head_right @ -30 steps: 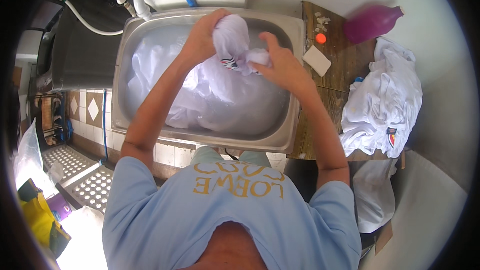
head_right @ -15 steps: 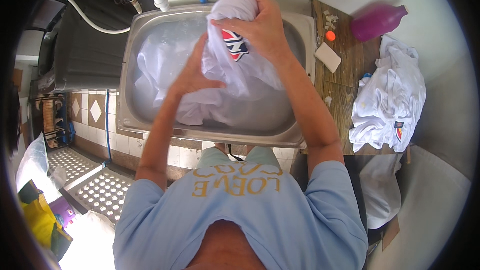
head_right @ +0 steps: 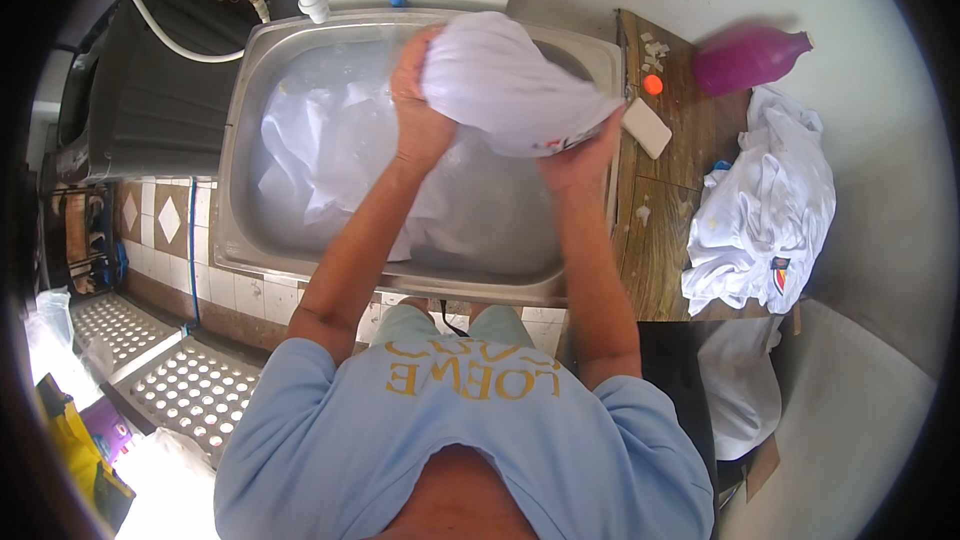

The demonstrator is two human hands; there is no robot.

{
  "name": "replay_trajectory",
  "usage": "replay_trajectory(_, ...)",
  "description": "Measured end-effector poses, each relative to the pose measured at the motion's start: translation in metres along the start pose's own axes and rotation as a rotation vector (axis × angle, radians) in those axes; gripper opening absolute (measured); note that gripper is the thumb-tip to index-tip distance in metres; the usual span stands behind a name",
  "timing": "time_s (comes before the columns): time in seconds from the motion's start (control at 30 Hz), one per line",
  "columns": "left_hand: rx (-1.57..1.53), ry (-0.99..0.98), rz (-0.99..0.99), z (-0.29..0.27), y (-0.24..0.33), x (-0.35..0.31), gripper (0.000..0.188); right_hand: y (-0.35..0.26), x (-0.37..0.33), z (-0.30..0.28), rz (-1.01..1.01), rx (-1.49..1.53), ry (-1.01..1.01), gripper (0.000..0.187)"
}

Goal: The person washes white garments by hand in a sink, using a bar of soap and liquid from a purple bottle, then places one garment into a washing machine.

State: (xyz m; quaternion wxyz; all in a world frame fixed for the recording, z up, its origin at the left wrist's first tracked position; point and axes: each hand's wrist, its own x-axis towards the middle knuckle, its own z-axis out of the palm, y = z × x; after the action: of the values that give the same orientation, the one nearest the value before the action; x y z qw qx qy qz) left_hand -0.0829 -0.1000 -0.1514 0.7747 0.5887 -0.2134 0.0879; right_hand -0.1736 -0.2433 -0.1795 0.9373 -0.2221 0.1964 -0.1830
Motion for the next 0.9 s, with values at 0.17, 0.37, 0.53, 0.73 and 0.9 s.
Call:
replay_trajectory(0.17,0.072,-0.178,0.253,0.021,0.029,-0.016,0.04,0.079,-0.016,-0.021,0.443,0.418,-0.538,0.072)
replay_trajectory(0.37,0.182,-0.151,0.076,-0.05,0.01,-0.05,0.067,0.075,-0.002,0.0,0.199,0.234,-0.333,0.081)
replay_trajectory(0.53,-0.276,-0.308,-0.649,-0.112,0.007,-0.062,0.081,0.05,0.011,0.006,0.008,-0.099,-0.162,0.079)
replay_trajectory(0.73,-0.717,0.063,-1.116,-0.11,-0.014,-0.032,0.066,0.073,-0.011,0.008,0.022,-0.218,-0.262,0.059)
replay_trajectory(0.9,-0.345,0.014,-0.798,-0.095,-0.006,-0.01,0.033,0.081,-0.02,0.034,0.143,-0.094,-0.007,0.05)
